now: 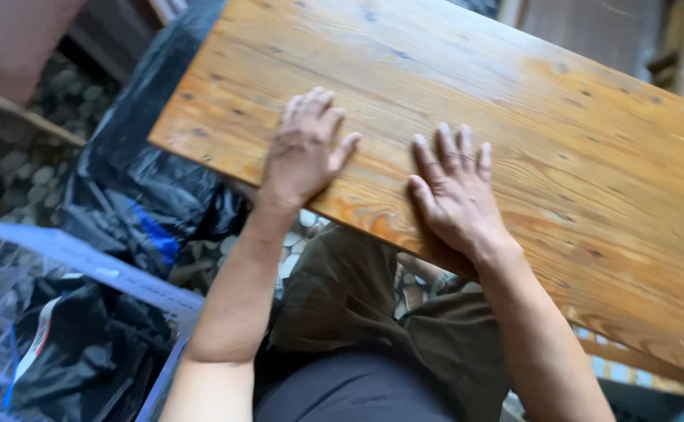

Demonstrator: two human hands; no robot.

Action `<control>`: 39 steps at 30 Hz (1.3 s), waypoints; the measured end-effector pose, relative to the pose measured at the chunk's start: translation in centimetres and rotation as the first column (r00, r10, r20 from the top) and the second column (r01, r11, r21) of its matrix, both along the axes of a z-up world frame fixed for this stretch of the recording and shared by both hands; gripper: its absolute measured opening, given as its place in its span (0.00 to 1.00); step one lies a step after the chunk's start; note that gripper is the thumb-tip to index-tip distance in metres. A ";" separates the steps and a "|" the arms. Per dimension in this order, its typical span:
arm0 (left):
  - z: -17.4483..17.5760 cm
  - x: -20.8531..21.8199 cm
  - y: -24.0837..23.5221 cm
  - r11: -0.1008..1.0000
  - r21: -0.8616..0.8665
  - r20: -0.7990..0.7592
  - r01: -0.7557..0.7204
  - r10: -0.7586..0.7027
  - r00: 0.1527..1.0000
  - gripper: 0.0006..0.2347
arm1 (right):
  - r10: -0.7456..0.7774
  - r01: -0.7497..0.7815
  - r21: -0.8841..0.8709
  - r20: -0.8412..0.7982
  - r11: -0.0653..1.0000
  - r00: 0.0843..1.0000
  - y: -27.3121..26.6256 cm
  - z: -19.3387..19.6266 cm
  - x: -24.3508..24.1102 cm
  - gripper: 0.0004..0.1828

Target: The person cleans a small black bag by hand and with a feather duster on a wooden table. They then retrieve a larger black bag from a basket, unfold it on the table, and wipe it down with the duster.

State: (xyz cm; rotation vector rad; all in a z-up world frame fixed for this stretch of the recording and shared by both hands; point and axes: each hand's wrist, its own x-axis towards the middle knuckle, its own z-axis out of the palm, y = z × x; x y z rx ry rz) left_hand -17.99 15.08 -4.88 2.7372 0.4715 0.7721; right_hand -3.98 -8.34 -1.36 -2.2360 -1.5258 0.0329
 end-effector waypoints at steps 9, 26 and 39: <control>-0.9 1.0 0.3 0.998 0.055 -0.111 -0.036 0.042 0.993 0.22 | -0.030 0.031 -0.261 0.006 0.965 1.000 -0.7 -1.2 0.3 0.35; -4.4 -10.7 8.9 0.845 -0.460 0.734 -0.273 0.535 0.419 0.05 | 0.338 -0.345 0.042 0.120 0.938 0.933 9.0 -0.9 -10.8 0.21; -25.8 -16.5 12.1 -0.610 -0.685 -0.694 0.400 0.713 -0.100 0.23 | 0.540 -0.539 0.089 0.017 0.838 0.842 16.4 -0.3 -18.5 0.18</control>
